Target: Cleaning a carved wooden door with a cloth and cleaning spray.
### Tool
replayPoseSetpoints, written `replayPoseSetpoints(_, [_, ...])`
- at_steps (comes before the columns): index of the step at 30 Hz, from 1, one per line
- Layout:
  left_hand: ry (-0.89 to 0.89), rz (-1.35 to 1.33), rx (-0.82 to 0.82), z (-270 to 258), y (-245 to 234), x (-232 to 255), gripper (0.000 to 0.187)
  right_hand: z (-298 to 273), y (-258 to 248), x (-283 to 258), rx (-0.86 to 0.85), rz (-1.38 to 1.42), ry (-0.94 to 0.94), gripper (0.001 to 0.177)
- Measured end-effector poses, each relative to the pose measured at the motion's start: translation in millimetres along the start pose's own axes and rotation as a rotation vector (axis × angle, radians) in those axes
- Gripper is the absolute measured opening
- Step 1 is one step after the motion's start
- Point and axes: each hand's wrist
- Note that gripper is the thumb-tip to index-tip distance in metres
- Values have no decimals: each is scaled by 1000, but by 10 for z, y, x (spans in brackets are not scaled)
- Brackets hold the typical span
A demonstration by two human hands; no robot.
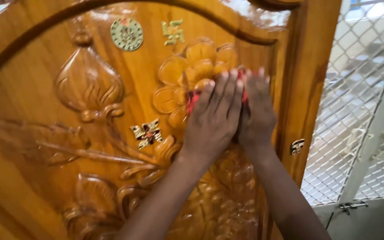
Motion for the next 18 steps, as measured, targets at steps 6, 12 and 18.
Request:
replayPoseSetpoints(6, [172, -234, 38, 480, 245, 97, 57, 129, 0, 436, -41, -180, -200, 59])
replayPoseSetpoints(12, [48, -193, 107, 818, 441, 156, 55, 422, -63, 570, -54, -105, -12, 43])
replayPoseSetpoints(18, [114, -408, -32, -117, 535, 483, 52, -667, -376, 513, -139, -120, -1, 42])
Point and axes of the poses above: each hand's wrist, its own z-axis towards the middle knuckle, its own y-axis out of the palm, x = y × z, and after that the axes turned 12 degrees about -z, right-handed
